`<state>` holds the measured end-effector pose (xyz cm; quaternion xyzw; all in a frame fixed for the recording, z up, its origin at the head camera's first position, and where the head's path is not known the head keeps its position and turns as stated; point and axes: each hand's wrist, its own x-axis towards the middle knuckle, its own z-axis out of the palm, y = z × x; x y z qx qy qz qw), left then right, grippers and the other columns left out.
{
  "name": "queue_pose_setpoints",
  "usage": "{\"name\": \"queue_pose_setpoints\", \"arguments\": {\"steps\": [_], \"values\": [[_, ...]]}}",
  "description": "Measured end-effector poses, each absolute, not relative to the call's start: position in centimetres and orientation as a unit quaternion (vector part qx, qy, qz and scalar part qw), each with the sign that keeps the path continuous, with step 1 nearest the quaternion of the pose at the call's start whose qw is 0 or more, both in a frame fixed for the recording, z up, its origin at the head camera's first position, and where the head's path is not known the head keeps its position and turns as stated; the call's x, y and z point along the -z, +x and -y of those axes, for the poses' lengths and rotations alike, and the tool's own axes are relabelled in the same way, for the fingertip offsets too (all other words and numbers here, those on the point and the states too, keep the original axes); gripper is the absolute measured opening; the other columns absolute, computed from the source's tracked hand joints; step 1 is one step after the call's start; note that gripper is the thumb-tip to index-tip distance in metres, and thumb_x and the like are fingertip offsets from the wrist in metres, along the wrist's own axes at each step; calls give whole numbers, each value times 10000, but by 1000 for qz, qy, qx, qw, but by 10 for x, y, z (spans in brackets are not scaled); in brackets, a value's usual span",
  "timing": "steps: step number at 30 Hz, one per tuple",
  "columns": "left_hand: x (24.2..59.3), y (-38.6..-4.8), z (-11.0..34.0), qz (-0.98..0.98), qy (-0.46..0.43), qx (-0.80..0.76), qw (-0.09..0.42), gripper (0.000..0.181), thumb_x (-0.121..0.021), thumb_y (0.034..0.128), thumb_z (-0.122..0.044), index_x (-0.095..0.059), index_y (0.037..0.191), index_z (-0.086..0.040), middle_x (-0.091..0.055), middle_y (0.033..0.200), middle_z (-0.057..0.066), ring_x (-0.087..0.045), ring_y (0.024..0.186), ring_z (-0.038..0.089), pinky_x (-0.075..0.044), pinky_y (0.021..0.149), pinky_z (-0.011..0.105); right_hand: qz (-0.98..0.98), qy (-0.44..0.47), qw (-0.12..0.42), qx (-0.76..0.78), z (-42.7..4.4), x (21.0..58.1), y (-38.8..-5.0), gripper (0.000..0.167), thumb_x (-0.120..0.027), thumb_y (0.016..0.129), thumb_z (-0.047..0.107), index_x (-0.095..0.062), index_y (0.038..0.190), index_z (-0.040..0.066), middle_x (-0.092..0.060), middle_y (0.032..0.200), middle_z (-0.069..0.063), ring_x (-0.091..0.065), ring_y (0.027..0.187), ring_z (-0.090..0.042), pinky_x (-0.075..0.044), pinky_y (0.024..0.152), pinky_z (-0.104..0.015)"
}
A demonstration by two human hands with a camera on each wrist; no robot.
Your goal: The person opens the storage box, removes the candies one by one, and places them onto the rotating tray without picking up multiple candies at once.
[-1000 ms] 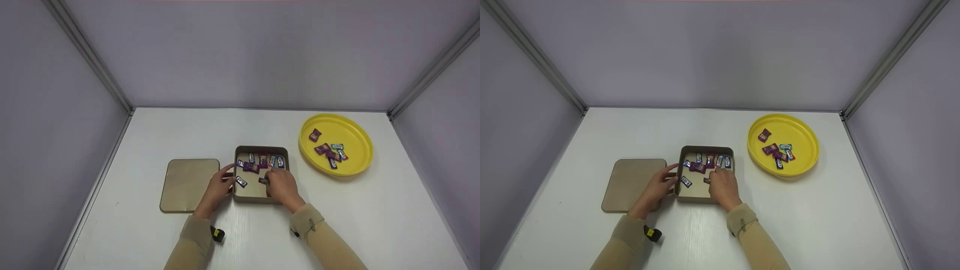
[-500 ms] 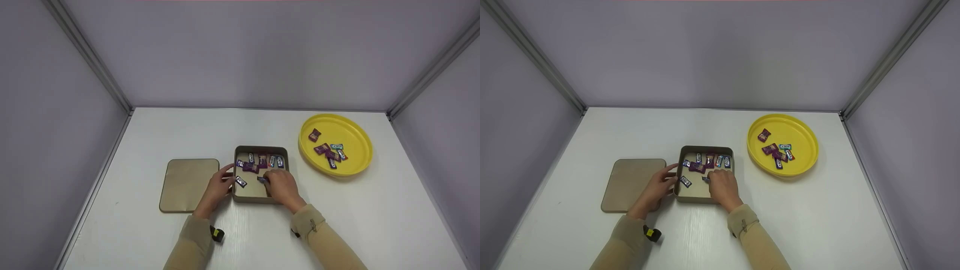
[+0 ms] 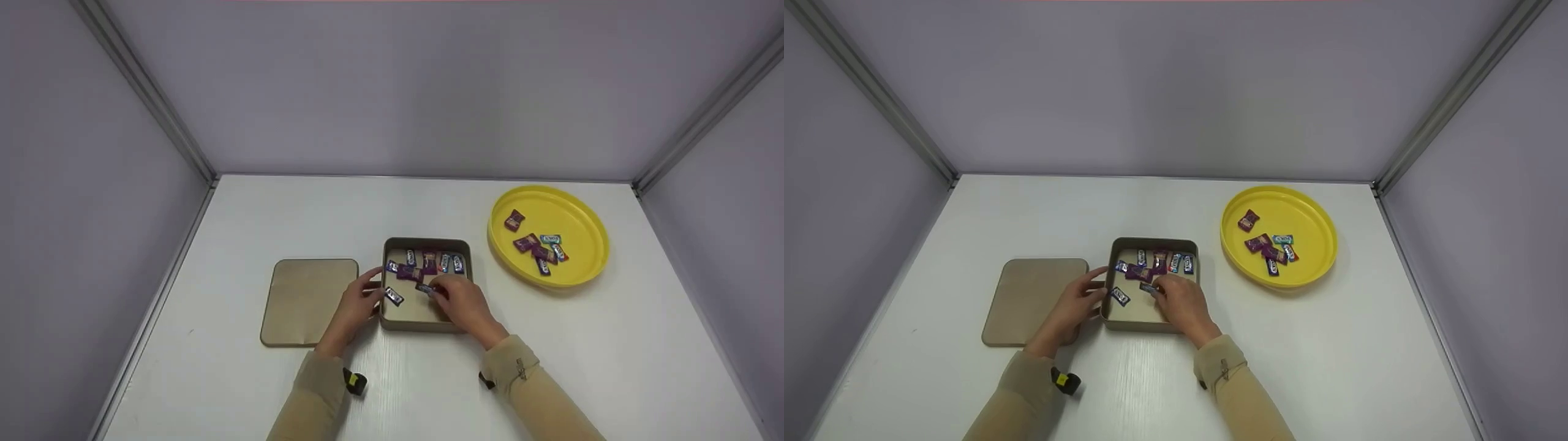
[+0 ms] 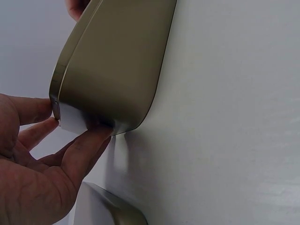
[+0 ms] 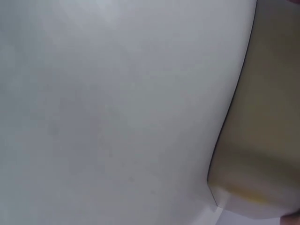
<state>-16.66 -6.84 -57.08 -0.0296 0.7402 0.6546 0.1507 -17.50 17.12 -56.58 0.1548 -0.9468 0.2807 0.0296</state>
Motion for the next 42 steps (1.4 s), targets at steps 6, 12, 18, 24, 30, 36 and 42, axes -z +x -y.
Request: {"name": "queue_pose_setpoints", "arguments": {"steps": [6, 12, 18, 24, 30, 36, 42], "values": [[572, -167, 67, -735, -25, -661, 149, 488, -540, 1006, -94, -447, 1482, -150, -535, 1328, 212, -567, 1165, 327, -530, 868, 422, 936, 147, 22, -318, -176, 562, -175, 124, -698, 917, 95, -738, 1032, 120, -699, 1006, -3, -632, 918, -170, -519, 813, -369], [573, -167, 66, -736, -25, -661, 148, 489, -542, 1003, -84, -450, 1479, -143, -542, 1318, 214, -572, 1158, 333, -531, 866, 421, 919, 148, 32, -365, -183, 556, -176, 160, -680, 910, 20, -734, 1054, 65, -691, 981, -43, -618, 846, -152, -524, 739, -344], [571, -167, 66, -731, -25, -665, 148, 488, -534, 1004, -70, -448, 1480, -137, -541, 1314, 213, -568, 1165, 337, -526, 880, 423, 902, 125, 49, -410, -195, 547, -177, 133, -690, 899, 12, -732, 1021, 44, -683, 912, -46, -595, 782, -132, -509, 675, -316], [570, -167, 66, -731, -28, -664, 151, 492, -530, 1004, -63, -444, 1482, -141, -535, 1319, 211, -567, 1166, 326, -525, 884, 408, 892, 67, 51, -445, -212, 538, -178, 155, -680, 902, 11, -730, 1047, 36, -686, 933, -41, -605, 835, -170, -504, 704, -296], [570, -167, 65, -726, -30, -670, 153, 496, -523, 1005, -49, -441, 1486, -139, -520, 1323, 230, -558, 1163, 341, -524, 884, 407, 887, 13, 50, -458, -235, 532, -182, 148, -657, 941, 71, -720, 1068, 28, -694, 941, -62, -605, 852, -191, -482, 707, -254], [570, -168, 65, -731, -31, -664, 157, 497, -519, 1011, -70, -427, 1494, -148, -525, 1332, 209, -560, 1168, 326, -521, 893, 407, 890, -18, 62, -452, -263, 529, -188, 181, -641, 955, 84, -700, 1104, -1, -690, 932, -101, -611, 816, -200, -484, 669, -190], [570, -168, 64, -734, -33, -660, 156, 494, -518, 1012, -75, -429, 1492, -145, -526, 1329, 213, -557, 1171, 327, -520, 896, 403, 899, -63, 65, -429, -294, 530, -194, 231, -619, 964, 87, -677, 1160, -23, -656, 1017, -152, -589, 898, -233, -468, 696, -178]]}}
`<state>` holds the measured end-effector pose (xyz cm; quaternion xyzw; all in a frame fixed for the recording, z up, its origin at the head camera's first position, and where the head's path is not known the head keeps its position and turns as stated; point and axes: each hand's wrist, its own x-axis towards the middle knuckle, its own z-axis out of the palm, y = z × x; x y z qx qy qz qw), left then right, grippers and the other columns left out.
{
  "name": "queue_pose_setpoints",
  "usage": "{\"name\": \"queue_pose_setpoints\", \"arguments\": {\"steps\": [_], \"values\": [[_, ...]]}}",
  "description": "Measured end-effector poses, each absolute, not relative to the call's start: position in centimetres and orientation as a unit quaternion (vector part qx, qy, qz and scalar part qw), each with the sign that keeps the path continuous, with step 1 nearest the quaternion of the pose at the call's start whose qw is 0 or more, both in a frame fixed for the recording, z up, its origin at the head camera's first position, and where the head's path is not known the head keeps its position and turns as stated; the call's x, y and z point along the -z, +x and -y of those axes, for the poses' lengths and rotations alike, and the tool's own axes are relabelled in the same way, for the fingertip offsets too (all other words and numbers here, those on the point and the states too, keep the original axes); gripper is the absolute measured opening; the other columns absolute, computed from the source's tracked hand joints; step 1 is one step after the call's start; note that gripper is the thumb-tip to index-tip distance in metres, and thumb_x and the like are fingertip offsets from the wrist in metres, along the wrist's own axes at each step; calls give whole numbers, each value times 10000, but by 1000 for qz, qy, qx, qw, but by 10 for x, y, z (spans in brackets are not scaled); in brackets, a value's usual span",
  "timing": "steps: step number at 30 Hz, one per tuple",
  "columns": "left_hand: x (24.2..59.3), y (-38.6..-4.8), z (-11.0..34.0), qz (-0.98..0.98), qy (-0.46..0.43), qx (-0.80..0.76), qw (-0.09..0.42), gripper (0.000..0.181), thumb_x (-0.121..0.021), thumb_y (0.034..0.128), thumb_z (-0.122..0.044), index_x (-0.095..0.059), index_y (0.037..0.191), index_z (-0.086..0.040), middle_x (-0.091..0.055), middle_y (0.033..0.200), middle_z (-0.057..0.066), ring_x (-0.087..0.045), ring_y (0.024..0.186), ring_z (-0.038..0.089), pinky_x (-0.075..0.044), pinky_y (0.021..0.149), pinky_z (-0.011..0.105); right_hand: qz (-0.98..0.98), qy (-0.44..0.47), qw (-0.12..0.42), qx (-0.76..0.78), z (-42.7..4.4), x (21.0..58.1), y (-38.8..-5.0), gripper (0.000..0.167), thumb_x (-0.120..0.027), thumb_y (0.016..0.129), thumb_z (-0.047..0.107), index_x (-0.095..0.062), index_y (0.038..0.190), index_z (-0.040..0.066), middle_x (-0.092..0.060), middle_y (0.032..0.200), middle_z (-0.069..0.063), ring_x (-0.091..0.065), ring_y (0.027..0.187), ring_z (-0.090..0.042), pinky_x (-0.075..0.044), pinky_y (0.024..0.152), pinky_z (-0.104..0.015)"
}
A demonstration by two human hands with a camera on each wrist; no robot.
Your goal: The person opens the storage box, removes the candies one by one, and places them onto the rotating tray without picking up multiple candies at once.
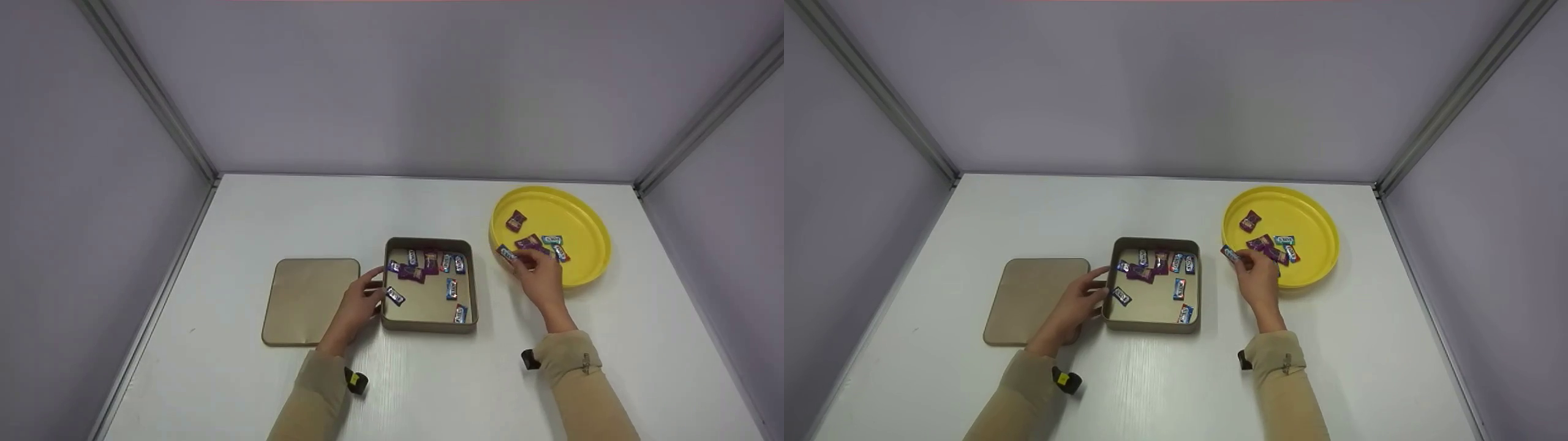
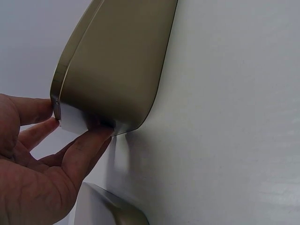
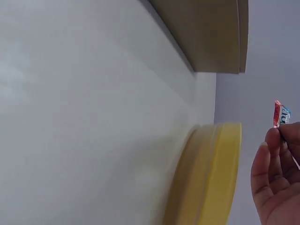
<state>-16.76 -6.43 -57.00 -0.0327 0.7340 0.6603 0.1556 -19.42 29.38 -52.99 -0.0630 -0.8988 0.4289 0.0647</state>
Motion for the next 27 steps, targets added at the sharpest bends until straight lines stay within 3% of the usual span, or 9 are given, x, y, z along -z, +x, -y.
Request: {"name": "queue_pose_setpoints", "arguments": {"steps": [8, 17, 27], "values": [[569, -167, 64, -735, -33, -660, 153, 492, -521, 1008, -75, -438, 1487, -150, -535, 1319, 204, -563, 1161, 319, -522, 893, 400, 886, -138, 23, -442, -320, 528, -199, 295, -566, 1003, 121, -637, 1261, -1, -614, 1132, -172, -593, 962, -237, -493, 705, -155], [572, -168, 64, -740, -33, -654, 152, 498, -539, 1000, -81, -452, 1482, -174, -547, 1314, 188, -575, 1143, 295, -534, 860, 406, 925, -110, 52, -360, -331, 536, -205, 265, -554, 964, 38, -659, 1180, -76, -645, 1138, -259, -590, 1048, -359, -478, 896, -453], [571, -167, 65, -738, -40, -656, 155, 496, -537, 1000, -93, -456, 1479, -189, -539, 1327, 179, -567, 1163, 294, -528, 876, 398, 936, -84, 51, -338, -326, 536, -204, 354, -548, 938, 2, -588, 1277, -92, -608, 1196, -260, -572, 1058, -359, -474, 901, -475]]}}
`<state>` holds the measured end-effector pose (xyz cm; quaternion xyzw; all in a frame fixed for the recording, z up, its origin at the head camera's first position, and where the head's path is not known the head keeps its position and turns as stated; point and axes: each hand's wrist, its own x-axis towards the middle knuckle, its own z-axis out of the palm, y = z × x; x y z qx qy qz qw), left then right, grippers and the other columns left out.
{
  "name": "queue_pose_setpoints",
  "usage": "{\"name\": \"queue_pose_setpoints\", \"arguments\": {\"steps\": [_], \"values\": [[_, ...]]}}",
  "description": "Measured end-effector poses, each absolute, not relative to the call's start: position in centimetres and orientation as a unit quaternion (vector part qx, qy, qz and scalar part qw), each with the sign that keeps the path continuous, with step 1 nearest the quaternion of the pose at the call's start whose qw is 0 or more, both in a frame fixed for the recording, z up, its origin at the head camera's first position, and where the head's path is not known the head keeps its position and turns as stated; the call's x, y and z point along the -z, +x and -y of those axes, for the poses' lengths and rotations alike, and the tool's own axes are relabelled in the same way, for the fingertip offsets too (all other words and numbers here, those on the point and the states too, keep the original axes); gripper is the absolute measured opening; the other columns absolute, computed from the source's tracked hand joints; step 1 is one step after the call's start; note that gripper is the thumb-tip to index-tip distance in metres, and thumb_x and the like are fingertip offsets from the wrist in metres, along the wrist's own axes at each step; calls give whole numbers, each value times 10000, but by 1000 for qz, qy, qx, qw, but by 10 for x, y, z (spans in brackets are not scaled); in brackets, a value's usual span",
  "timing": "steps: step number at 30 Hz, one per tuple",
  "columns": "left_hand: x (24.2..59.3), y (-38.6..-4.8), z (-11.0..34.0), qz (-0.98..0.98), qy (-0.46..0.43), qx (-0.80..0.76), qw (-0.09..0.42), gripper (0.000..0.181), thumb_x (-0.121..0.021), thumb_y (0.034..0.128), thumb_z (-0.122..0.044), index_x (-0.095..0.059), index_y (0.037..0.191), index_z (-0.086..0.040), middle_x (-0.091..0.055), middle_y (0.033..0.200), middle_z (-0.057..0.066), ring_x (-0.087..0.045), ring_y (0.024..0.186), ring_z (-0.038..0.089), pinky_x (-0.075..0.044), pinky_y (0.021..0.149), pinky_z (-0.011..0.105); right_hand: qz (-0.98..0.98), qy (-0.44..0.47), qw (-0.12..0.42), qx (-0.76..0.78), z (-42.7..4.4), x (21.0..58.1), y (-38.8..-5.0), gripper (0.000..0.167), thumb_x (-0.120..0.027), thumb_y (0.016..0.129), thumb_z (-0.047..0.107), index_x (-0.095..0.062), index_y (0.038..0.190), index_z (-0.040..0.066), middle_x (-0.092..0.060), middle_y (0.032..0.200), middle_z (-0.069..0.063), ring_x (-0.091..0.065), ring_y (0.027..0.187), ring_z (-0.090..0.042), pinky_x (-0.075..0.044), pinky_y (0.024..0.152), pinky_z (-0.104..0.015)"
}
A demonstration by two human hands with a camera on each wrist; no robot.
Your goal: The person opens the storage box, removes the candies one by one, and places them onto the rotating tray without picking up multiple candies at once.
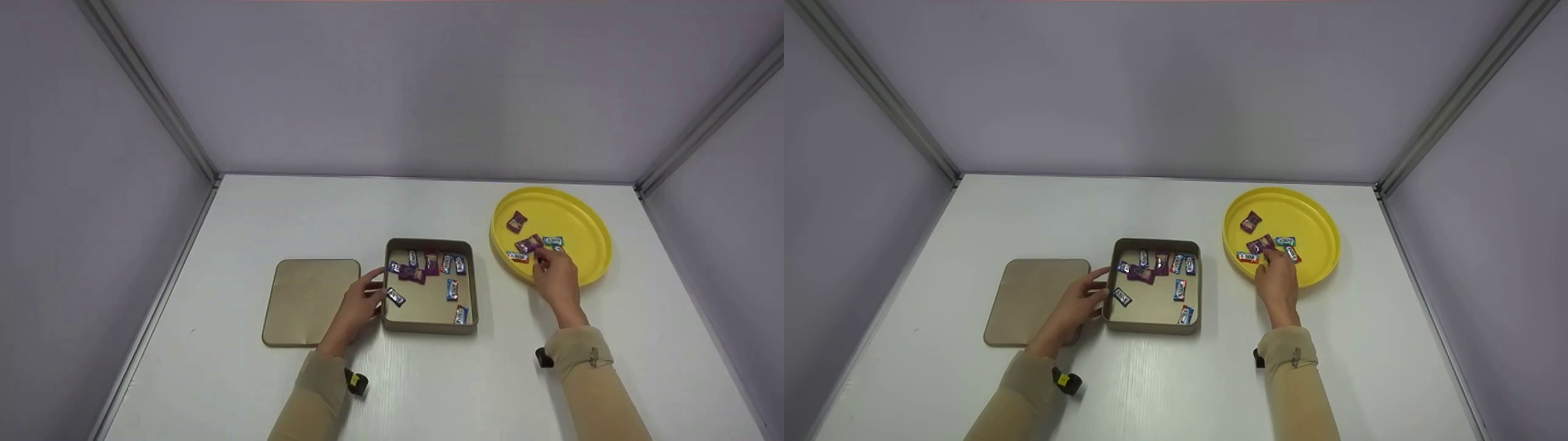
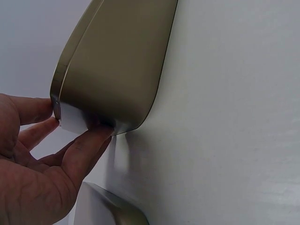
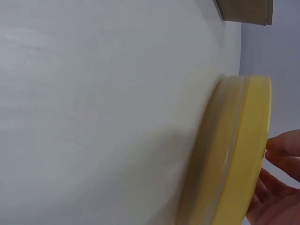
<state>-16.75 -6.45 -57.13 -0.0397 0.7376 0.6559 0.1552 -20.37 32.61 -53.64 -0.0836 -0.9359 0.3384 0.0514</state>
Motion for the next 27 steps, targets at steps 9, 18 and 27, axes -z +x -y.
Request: {"name": "queue_pose_setpoints", "arguments": {"steps": [9, 18, 27], "values": [[571, -168, 66, -736, -34, -658, 153, 491, -526, 1006, -81, -453, 1481, -181, -533, 1333, 191, -564, 1173, 310, -534, 862, 384, 955, -36, 50, -289, -287, 531, -192, 369, -629, 933, 65, -602, 1284, -48, -508, 1320, -235, -458, 1249, -408, -360, 1053, -519], [572, -167, 66, -734, -25, -662, 153, 496, -527, 1003, -69, -445, 1484, -152, -536, 1321, 215, -569, 1158, 325, -530, 870, 421, 955, 55, 68, -284, -250, 528, -179, 376, -688, 910, 100, -631, 1270, 6, -538, 1276, -178, -493, 1211, -351, -391, 1027, -492], [572, -167, 65, -734, -29, -661, 152, 494, -543, 998, -74, -458, 1476, -163, -537, 1328, 205, -574, 1143, 303, -523, 882, 442, 949, 118, 12, -294, -221, 529, -171, 393, -701, 890, 32, -626, 1276, 50, -550, 1299, -95, -503, 1248, -282, -409, 1037, -447]]}}
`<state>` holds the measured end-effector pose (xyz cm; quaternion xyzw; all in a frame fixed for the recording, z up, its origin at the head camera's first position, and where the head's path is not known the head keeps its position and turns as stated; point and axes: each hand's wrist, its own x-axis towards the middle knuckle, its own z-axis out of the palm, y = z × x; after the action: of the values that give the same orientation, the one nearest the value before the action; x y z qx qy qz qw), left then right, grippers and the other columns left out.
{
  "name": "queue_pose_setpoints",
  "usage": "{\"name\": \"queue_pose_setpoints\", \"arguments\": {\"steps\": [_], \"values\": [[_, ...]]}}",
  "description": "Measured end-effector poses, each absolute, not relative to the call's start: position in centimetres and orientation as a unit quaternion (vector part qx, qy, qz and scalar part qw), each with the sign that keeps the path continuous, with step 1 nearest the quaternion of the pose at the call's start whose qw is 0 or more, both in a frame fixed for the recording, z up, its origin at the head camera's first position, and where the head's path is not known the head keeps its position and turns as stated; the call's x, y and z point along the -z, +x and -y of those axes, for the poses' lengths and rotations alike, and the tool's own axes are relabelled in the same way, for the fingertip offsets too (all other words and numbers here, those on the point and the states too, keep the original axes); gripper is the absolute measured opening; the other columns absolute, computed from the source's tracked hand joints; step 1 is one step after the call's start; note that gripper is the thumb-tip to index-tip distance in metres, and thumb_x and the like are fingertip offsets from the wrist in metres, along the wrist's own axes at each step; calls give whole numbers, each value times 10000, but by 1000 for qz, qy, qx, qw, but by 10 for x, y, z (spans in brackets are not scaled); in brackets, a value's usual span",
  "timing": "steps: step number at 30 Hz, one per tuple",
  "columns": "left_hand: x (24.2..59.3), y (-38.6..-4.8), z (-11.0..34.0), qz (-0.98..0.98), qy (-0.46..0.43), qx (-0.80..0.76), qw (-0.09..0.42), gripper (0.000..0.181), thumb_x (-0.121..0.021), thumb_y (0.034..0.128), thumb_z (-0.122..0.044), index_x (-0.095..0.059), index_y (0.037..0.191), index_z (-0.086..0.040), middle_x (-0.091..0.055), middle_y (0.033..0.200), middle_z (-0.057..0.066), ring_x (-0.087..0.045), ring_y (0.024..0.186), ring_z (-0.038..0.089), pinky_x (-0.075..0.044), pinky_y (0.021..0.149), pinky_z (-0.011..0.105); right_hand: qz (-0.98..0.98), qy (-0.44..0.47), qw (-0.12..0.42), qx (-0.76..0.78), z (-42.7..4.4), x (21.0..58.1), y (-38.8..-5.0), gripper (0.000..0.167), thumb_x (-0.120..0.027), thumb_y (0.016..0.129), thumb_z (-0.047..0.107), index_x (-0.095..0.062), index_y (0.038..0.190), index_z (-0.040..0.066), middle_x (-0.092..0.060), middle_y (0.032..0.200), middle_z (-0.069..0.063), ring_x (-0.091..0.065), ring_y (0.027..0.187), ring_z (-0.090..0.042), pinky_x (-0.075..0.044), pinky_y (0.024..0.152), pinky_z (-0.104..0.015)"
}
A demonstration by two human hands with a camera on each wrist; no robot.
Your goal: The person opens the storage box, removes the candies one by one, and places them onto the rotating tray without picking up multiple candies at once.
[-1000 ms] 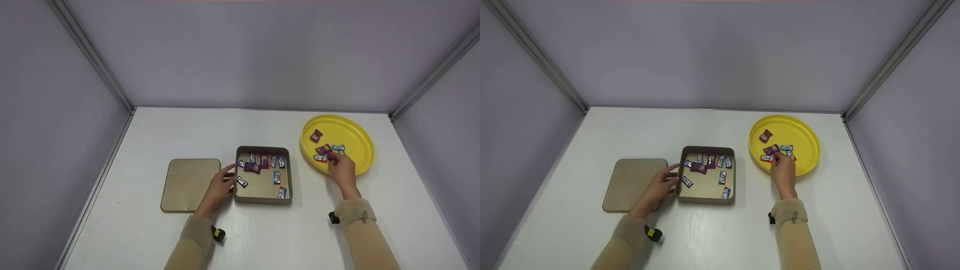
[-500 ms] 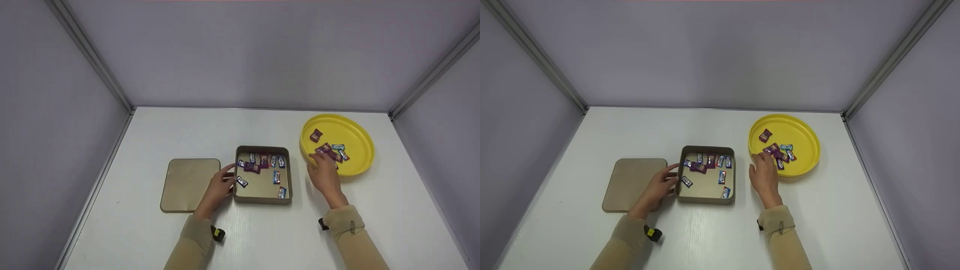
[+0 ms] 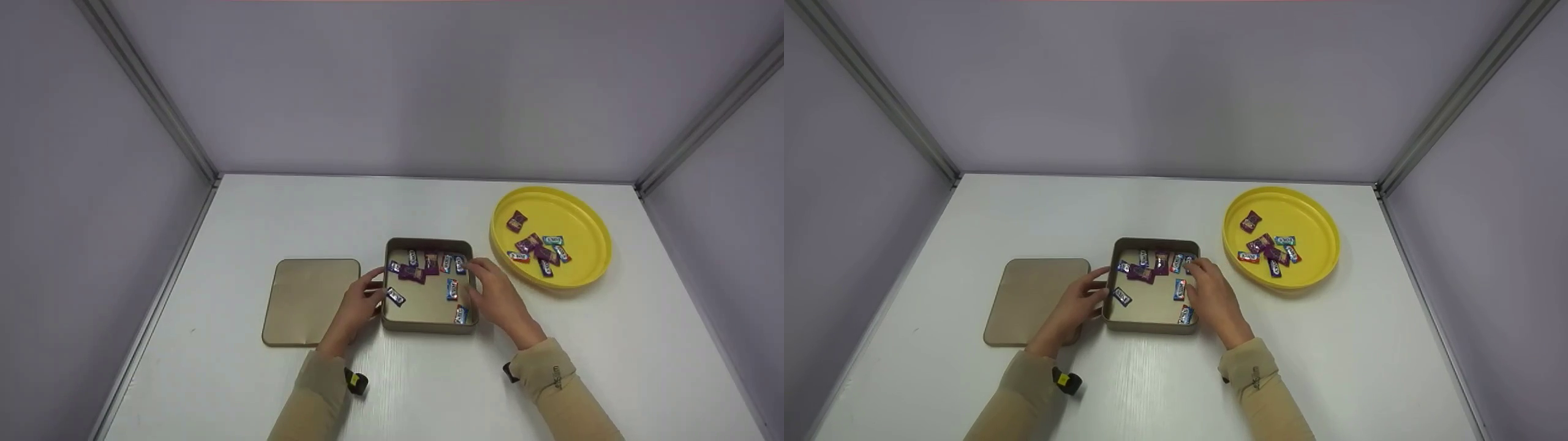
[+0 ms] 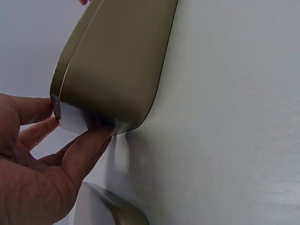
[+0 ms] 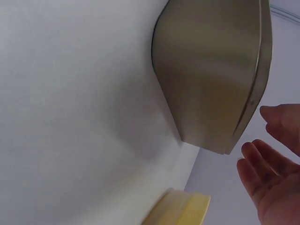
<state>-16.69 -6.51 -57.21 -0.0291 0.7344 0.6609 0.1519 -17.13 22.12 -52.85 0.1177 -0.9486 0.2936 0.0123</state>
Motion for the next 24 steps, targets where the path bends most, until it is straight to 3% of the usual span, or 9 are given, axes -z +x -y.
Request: {"name": "queue_pose_setpoints", "arguments": {"steps": [10, 19, 24], "values": [[573, -167, 65, -732, -29, -663, 153, 499, -543, 999, -78, -445, 1484, -150, -533, 1329, 217, -571, 1159, 327, -525, 876, 446, 949, 191, -4, -251, -202, 534, -169, 406, -721, 860, -3, -645, 1250, 83, -568, 1245, -62, -565, 1169, -250, -464, 979, -398], [571, -167, 64, -725, -29, -670, 155, 497, -534, 998, -60, -450, 1480, -145, -524, 1330, 234, -560, 1174, 341, -518, 895, 434, 960, 137, -8, -244, -183, 540, -165, 339, -696, 902, 54, -654, 1239, 59, -584, 1192, -102, -591, 1107, -276, -486, 939, -424], [570, -167, 64, -729, -26, -668, 151, 492, -533, 997, -67, -449, 1479, -129, -528, 1326, 238, -564, 1164, 339, -524, 877, 448, 972, 132, 18, -194, -174, 545, -166, 330, -702, 899, 76, -662, 1223, 24, -606, 1131, -159, -632, 1005, -312, -529, 832, -447]]}}
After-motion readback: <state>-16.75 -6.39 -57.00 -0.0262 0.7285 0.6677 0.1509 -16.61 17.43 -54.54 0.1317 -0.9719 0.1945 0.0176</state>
